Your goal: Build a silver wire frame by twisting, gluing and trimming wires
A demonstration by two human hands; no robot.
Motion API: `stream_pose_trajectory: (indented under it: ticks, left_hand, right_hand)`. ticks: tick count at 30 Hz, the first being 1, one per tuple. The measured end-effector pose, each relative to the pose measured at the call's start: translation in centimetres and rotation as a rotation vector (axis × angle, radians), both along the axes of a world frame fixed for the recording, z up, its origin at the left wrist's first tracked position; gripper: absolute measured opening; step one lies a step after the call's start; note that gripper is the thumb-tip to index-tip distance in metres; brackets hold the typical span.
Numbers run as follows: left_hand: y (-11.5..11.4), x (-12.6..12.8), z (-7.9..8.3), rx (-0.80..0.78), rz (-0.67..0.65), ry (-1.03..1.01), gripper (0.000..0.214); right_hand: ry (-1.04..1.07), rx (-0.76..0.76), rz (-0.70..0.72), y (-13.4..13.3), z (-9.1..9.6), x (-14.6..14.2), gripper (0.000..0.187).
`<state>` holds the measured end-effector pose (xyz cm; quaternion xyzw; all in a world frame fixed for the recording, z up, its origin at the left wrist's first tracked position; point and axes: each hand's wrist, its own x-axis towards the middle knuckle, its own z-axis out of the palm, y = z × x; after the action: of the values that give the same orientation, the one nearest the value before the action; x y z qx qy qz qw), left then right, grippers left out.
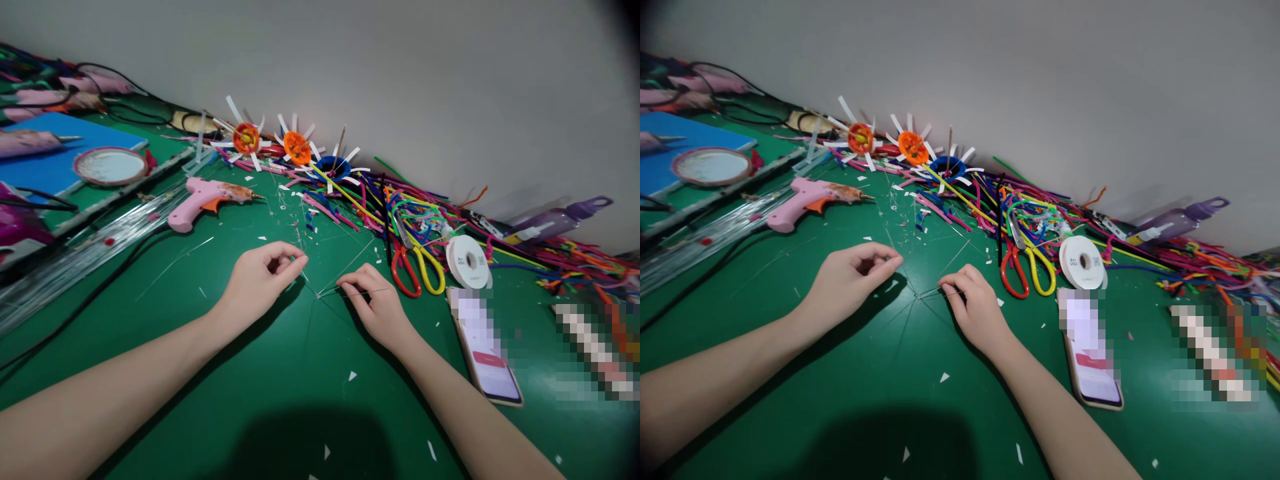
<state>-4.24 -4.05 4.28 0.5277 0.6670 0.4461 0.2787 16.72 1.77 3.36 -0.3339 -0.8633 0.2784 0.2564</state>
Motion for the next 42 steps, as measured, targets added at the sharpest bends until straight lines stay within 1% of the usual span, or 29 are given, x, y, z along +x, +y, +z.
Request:
stream_pose_trajectory:
  ticks: [8,14,20,32,42]
  left_hand:
    - [0.0,-0.1,-0.2,0.014,-0.009,0.002,0.025]
    - [0.1,-0.1,-0.1,0.008,-0.003,0.003,0.023]
    - [0.1,-0.1,-0.2,0.009,0.002,0.015,0.022]
    - [0.0,-0.1,-0.2,0.015,-0.003,0.007,0.023]
    - [0.1,-0.1,-0.2,0.001,-0.003,0.002,0.022]
  right_hand:
    - [-0.081,0.028,-0.062,-0.1,0.1,-0.2,0.015]
    - [-0.090,-0.038,-0.144,-0.1,0.0,-0.1,0.005]
    - [-0.098,-0.069,-0.077,0.4,0.3,0.3,0.010]
    - [-0.108,-0.124,0.034,1.0,0.9,0.8,0.010]
    - [-0.131,-0.112,0.003,1.1,0.8,0.9,0.008]
